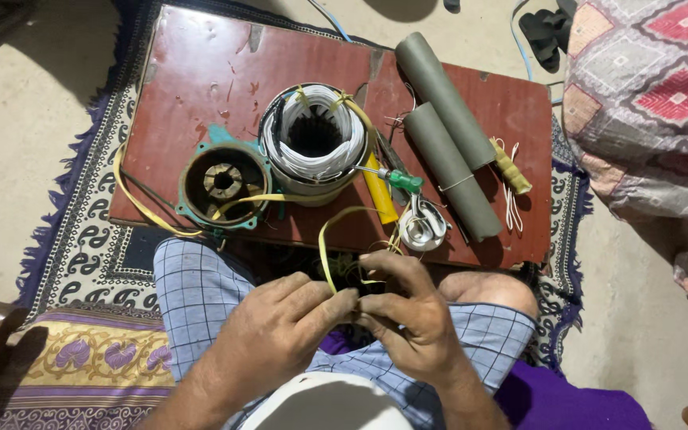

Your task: The person sits on the floor and works on a disassembled electric motor. They use a screwdriver to adjust wires inside the stator and tie yellow string around the winding coils to secure them.

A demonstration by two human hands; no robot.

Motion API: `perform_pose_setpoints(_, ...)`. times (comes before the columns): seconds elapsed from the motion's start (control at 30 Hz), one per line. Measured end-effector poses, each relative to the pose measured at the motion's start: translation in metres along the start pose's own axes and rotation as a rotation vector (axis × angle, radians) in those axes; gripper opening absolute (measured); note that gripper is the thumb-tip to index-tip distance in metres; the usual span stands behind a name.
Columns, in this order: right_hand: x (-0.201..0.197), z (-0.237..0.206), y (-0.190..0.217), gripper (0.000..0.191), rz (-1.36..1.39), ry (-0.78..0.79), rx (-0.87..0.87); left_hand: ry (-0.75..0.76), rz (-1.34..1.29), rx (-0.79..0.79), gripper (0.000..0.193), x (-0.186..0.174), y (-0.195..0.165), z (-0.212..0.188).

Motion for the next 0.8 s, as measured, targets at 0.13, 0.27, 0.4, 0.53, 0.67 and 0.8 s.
perform_pose_setpoints(0.13,-0.001,0.004,0.008,0.035,-0.06,0.046,-0.022,0.133,-0.016,-0.026,0.028,0.008,0.003,-0.007)
perform_pose_setpoints(0.27,-0.001,0.002,0.014,0.057,-0.198,0.076,-0.112,0.201,-0.099,-0.024,0.025,0.006,0.004,-0.009)
perform_pose_setpoints(0.4,0.005,-0.003,0.018,0.06,-0.459,0.148,0.019,0.19,-0.1,-0.039,0.021,-0.003,0.002,-0.006)
perform_pose_setpoints(0.53,0.01,-0.004,0.036,0.059,-0.512,0.07,-0.094,0.203,-0.154,-0.057,0.022,-0.013,0.0,-0.002)
perform_pose_setpoints(0.67,0.007,0.007,0.047,0.053,-0.614,-0.069,-0.336,0.206,-0.212,0.001,0.022,-0.019,-0.001,0.003)
perform_pose_setpoints(0.8,0.001,0.015,0.028,0.06,-0.13,0.202,-0.174,0.238,-0.264,0.027,0.027,-0.022,-0.002,0.004)
Point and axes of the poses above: each hand's wrist, its own z-axis towards the middle knuckle, its own x-axis out of the palm, y = z × x, the point moved 2 cm from there along z, towards the middle knuckle, and after that the axes turned 10 degrees about y, right-handed, at the moved point
